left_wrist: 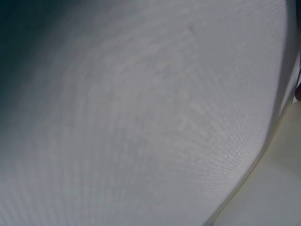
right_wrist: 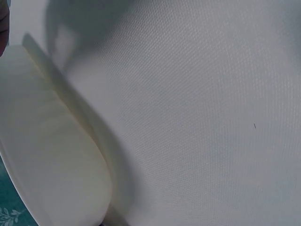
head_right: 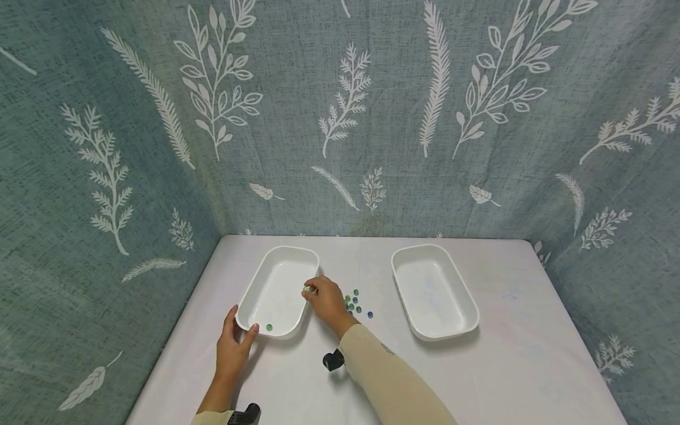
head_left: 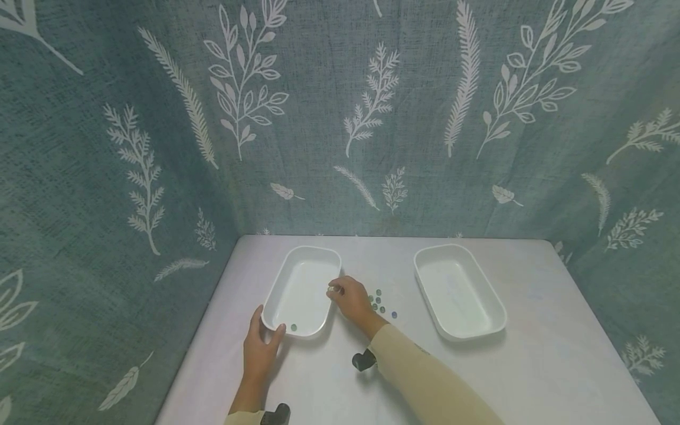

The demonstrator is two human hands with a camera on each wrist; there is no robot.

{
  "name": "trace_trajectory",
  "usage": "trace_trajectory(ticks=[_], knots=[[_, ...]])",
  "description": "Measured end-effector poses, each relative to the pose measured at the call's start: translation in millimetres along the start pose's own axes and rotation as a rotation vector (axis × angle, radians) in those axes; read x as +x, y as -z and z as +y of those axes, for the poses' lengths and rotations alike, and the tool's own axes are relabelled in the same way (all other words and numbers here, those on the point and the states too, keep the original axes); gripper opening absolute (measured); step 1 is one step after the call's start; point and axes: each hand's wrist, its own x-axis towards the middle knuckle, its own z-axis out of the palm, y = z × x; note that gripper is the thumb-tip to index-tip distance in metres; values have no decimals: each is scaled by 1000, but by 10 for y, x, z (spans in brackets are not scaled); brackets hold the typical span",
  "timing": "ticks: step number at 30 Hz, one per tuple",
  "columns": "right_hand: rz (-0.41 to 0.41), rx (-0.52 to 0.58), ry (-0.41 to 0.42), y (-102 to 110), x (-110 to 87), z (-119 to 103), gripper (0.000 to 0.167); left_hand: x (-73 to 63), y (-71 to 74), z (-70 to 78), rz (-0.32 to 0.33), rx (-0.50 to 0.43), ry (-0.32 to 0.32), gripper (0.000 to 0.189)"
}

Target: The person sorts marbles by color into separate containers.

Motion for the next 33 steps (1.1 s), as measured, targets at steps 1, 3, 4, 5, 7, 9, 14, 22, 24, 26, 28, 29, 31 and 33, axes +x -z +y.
trace_trajectory(ticks=[1, 3, 4, 5, 7, 9, 14, 22, 24, 26, 28, 29, 31, 33], knots=[[3, 0, 1, 5, -1, 2, 26, 1, -4, 1, -1, -3, -1, 79], [6, -3, 6, 14, -4, 8, 25, 3, -9, 7, -3, -7, -3, 79], [8, -4, 8, 17, -6, 12, 25, 4, -11, 11, -3, -9, -6, 79], [9, -7, 8, 20, -6, 16, 25, 6, -15, 13, -3, -11, -9, 80], [10, -12, 3, 24, -10, 20, 25, 8, -21, 15, -5, -17, -13, 80], [11, -20, -6, 29, -15, 24, 25, 7, -26, 19, -8, -19, -12, 81], [13, -40, 0, 68, -21, 77, 23, 1, -26, 19, -15, -22, 2, 81], [23, -23, -21, 297, -104, 260, 23, -12, 1, 37, -11, -6, 12, 81], [32, -30, -21, 361, -126, 329, 23, -13, 7, 36, -13, -11, 9, 81], [37, -34, -36, 428, -153, 398, 23, -11, 10, 30, -18, -22, 7, 82], [37, -50, -49, 487, -179, 476, 24, -8, 12, 19, -23, -24, 11, 82], [37, -51, -53, 515, -193, 514, 24, -6, 14, 15, -25, -24, 14, 83], [36, -58, -64, 564, -223, 587, 24, -2, 19, 11, -29, -21, 17, 82], [39, -64, -65, 600, -250, 658, 24, 1, 27, 16, -28, -15, 15, 82]])
